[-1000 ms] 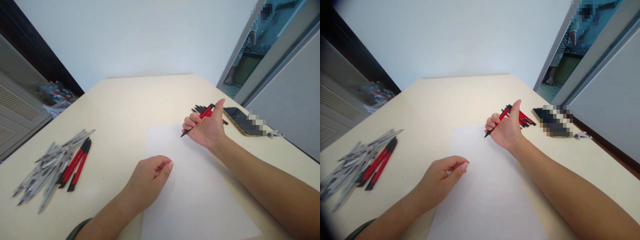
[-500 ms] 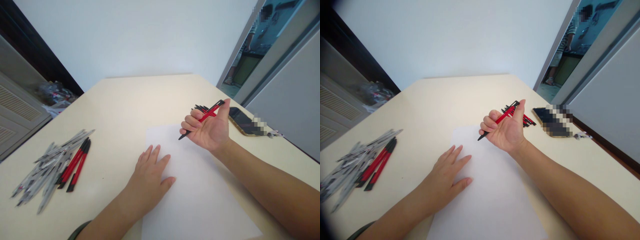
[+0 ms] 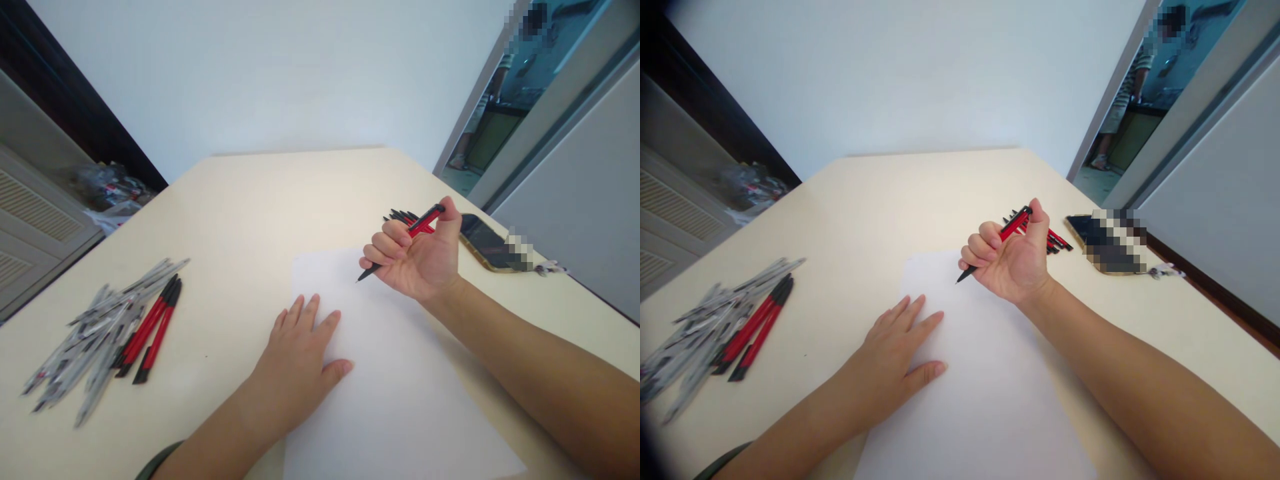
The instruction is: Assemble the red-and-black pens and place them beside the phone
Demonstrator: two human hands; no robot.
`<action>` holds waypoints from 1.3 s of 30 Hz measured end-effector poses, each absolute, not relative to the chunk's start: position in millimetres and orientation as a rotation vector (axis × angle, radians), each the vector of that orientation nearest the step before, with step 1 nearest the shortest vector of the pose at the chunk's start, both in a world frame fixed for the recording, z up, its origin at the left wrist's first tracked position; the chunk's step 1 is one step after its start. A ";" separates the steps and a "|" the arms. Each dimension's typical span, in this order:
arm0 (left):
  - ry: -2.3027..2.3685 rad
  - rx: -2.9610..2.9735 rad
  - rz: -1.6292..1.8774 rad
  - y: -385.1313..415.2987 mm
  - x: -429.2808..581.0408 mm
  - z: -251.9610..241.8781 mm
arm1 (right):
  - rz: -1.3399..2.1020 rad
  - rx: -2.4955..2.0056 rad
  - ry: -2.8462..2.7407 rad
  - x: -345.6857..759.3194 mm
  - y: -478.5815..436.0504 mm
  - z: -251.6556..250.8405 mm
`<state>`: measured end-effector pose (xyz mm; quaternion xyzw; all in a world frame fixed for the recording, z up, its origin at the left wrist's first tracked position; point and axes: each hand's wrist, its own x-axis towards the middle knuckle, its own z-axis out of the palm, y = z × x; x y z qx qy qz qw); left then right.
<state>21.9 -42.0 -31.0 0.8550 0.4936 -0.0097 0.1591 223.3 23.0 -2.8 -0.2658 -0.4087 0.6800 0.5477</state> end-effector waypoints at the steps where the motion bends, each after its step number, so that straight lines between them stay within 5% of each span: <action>1: 1.409 2.450 -0.021 -42.0 21.7 -31.6 | 1.636 -0.600 -0.965 223.3 23.0 -2.4; 22: 1.428 2.444 -0.021 -43.4 22.9 -32.3 | 1.516 -1.096 -0.973 221.8 78.9 -37.6; 30: 1.432 2.425 -0.006 -45.5 22.5 -32.2 | 0.864 -1.431 -1.432 205.0 99.0 -66.0; 39: 1.436 2.414 -0.014 -43.1 23.3 -34.0 | 0.714 -1.463 -1.582 199.4 93.1 -64.2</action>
